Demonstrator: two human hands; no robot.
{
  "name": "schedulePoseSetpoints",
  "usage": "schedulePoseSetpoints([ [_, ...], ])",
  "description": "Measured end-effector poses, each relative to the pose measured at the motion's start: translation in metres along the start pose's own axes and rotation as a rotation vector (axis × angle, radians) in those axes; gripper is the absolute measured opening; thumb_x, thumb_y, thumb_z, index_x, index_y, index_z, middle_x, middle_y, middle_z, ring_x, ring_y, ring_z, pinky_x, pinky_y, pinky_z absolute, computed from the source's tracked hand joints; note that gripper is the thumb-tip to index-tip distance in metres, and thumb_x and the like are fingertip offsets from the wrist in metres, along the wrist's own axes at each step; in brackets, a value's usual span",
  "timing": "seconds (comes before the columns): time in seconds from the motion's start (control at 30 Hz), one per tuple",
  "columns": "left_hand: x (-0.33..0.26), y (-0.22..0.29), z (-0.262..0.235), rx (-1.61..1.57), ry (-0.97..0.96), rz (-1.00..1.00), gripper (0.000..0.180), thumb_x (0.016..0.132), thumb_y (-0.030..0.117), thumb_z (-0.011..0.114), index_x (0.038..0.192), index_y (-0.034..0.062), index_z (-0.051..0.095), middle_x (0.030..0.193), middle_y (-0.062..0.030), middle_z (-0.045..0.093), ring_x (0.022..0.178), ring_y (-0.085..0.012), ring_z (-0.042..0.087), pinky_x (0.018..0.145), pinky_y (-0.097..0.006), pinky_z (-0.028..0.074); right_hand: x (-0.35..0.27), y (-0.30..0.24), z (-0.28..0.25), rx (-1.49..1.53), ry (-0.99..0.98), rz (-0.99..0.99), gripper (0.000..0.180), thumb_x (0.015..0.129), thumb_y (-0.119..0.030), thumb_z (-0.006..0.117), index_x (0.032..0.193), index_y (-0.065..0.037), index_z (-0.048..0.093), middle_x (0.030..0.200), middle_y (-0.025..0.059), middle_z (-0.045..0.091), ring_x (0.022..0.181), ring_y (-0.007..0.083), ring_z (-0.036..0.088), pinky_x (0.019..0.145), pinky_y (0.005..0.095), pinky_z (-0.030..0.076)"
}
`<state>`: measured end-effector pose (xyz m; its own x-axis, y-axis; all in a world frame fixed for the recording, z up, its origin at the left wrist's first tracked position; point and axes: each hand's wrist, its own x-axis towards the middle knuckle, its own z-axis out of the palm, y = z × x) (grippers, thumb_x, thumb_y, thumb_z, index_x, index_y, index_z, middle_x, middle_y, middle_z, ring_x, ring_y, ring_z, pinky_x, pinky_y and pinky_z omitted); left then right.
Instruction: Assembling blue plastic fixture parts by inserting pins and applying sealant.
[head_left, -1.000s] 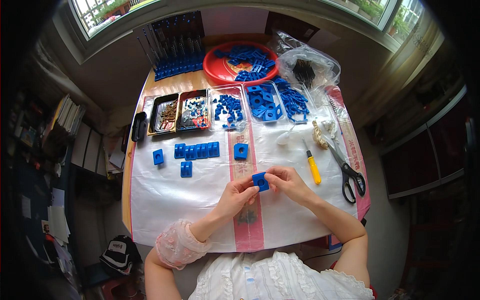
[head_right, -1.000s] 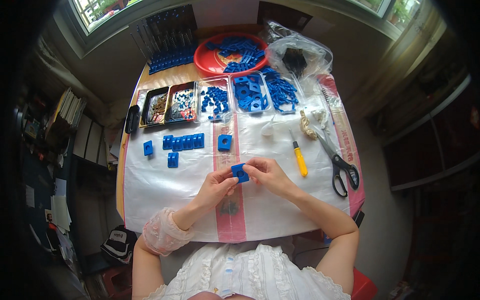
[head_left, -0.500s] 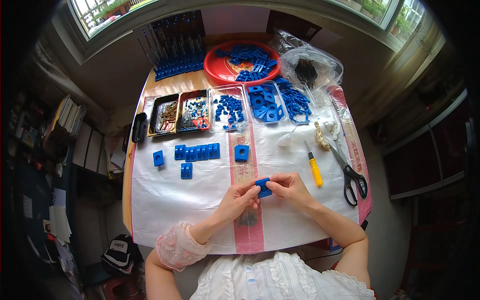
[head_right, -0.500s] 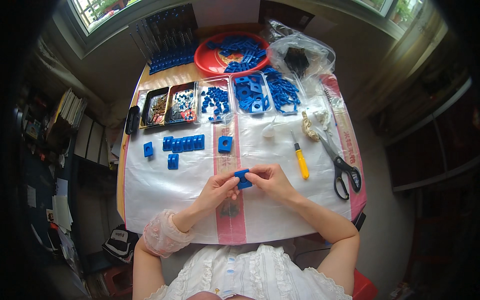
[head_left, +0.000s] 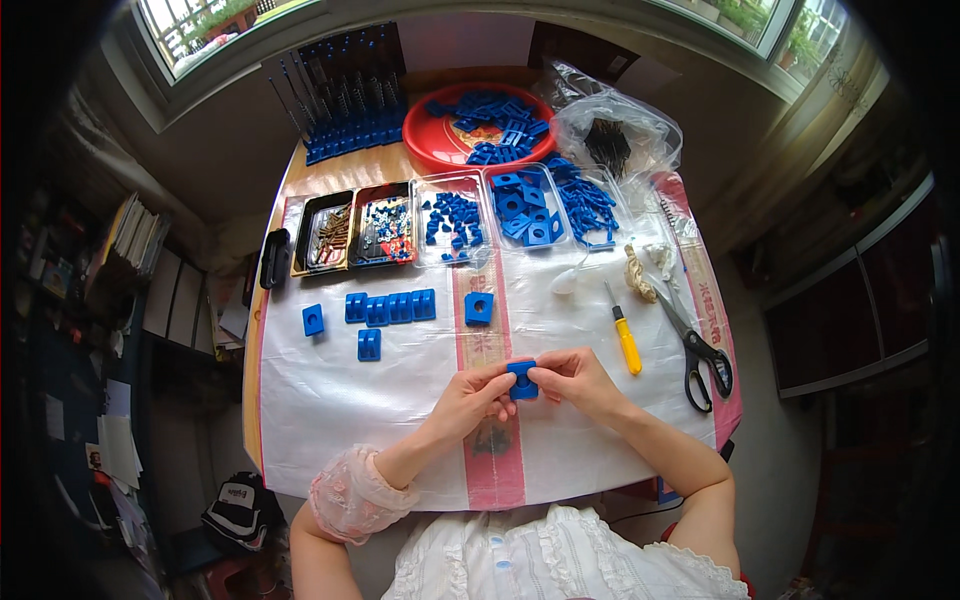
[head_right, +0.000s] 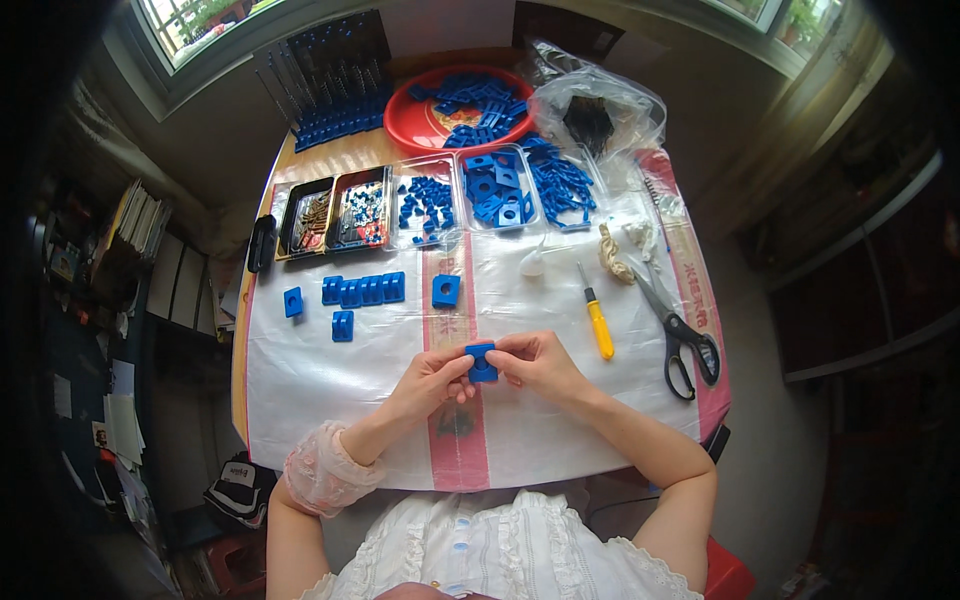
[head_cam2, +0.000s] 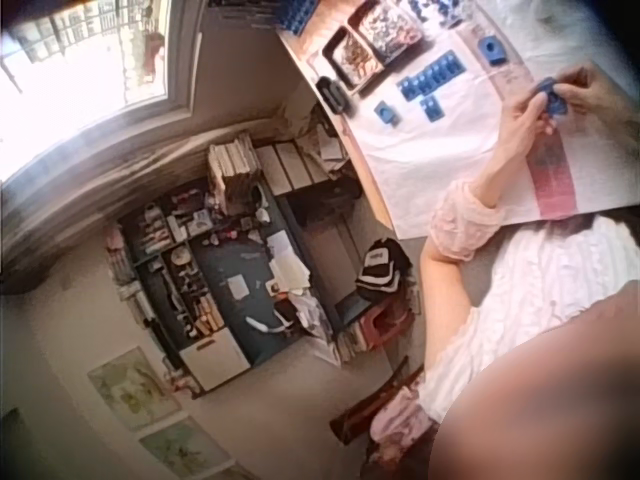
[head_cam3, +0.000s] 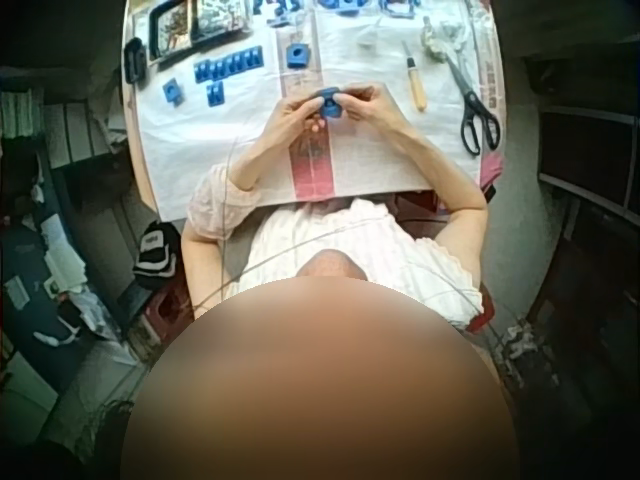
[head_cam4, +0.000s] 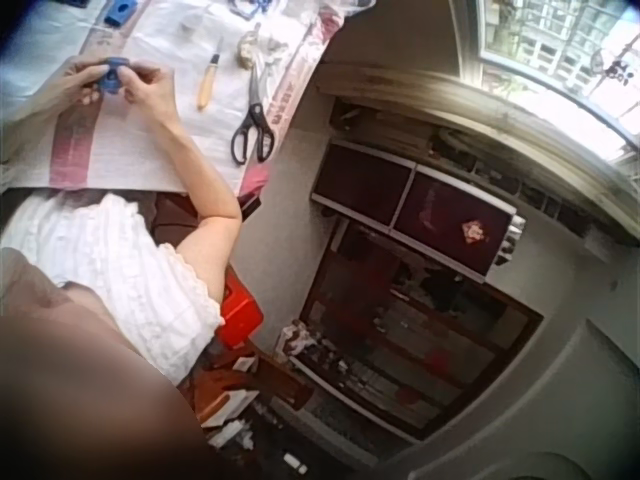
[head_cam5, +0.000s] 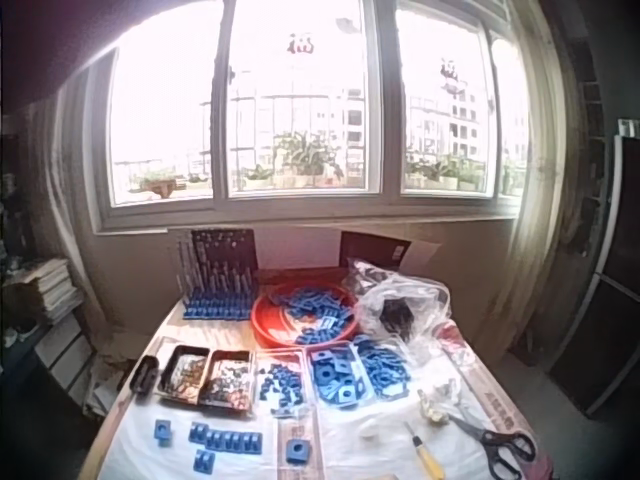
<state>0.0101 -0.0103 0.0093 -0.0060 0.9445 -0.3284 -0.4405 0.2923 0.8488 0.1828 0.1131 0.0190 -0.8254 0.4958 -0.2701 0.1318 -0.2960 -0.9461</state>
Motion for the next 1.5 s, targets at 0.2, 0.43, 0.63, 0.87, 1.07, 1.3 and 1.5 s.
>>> schedulePoseSetpoints([
  [0.2,-0.0017,-0.002,-0.0022,0.0,-0.018,0.024,0.036,0.102,0.019,0.052,0.134,0.0037,0.055,0.076,0.002,0.061,0.064,-0.0011,0.054,0.055,-0.016,0.043,-0.0002,-0.0018,0.0018,-0.007,0.011,0.005,0.019,0.093,-0.013,0.065,0.103,0.003,0.069,0.076,0.0,0.063,0.062,0.0044,0.053,0.054,0.0205,0.042],
  [0.43,-0.0019,-0.0016,-0.0001,-0.001,-0.016,0.042,0.035,0.101,0.019,0.052,0.133,0.0041,0.057,0.072,0.0024,0.059,0.062,-0.0009,0.052,0.053,-0.016,0.041,-0.0007,0.0007,0.0017,0.005,-0.001,-0.038,0.019,0.091,-0.012,0.066,0.104,0.002,0.07,0.078,-0.0001,0.065,0.064,0.0036,0.054,0.055,0.0192,0.043],
  [0.63,-0.0018,-0.0034,0.0013,-0.011,0.019,0.045,0.035,0.101,0.019,0.052,0.132,0.0049,0.057,0.073,0.0019,0.06,0.061,-0.0007,0.052,0.052,-0.016,0.041,-0.0014,-0.0002,0.0043,-0.015,0.058,-0.039,0.018,0.09,-0.011,0.067,0.102,0.002,0.069,0.079,0.0005,0.066,0.065,0.0039,0.056,0.056,0.019,0.044],
  [0.87,-0.0033,-0.0017,0.0015,-0.012,0.007,0.041,0.034,0.101,0.019,0.054,0.132,0.0047,0.058,0.073,0.0021,0.06,0.062,-0.0008,0.053,0.052,-0.016,0.041,-0.0016,0.0011,0.0048,-0.009,0.064,-0.052,0.017,0.09,-0.01,0.067,0.102,0.002,0.069,0.081,0.0021,0.067,0.066,0.0049,0.058,0.058,0.0197,0.047],
  [1.07,-0.003,-0.0019,0.0018,-0.024,0.009,0.028,0.034,0.101,0.018,0.054,0.131,0.0052,0.058,0.073,0.002,0.06,0.062,-0.0006,0.053,0.052,-0.016,0.04,-0.002,0.0003,0.0049,-0.005,0.054,-0.055,0.018,0.09,-0.009,0.067,0.103,0.003,0.068,0.083,0.0028,0.067,0.067,0.0057,0.059,0.06,0.0202,0.048],
  [1.3,-0.0029,-0.003,0.0006,-0.011,0.003,0.06,0.033,0.1,0.016,0.053,0.131,0.0059,0.059,0.074,0.0019,0.06,0.063,-0.0007,0.053,0.053,-0.015,0.04,-0.0013,0.0008,0.005,-0.003,0.048,-0.061,0.017,0.09,-0.008,0.066,0.103,0.003,0.068,0.084,0.0035,0.067,0.068,0.0062,0.06,0.061,0.0208,0.049],
  [1.5,-0.003,-0.0041,0.0006,-0.011,0.015,0.062,0.032,0.1,0.015,0.053,0.13,0.0064,0.06,0.073,0.002,0.06,0.063,-0.0007,0.052,0.053,-0.015,0.039,-0.0004,0.0023,0.005,0.003,0.044,-0.07,0.016,0.09,-0.007,0.066,0.103,0.004,0.068,0.084,0.004,0.067,0.067,0.0065,0.061,0.06,0.0207,0.049],
])
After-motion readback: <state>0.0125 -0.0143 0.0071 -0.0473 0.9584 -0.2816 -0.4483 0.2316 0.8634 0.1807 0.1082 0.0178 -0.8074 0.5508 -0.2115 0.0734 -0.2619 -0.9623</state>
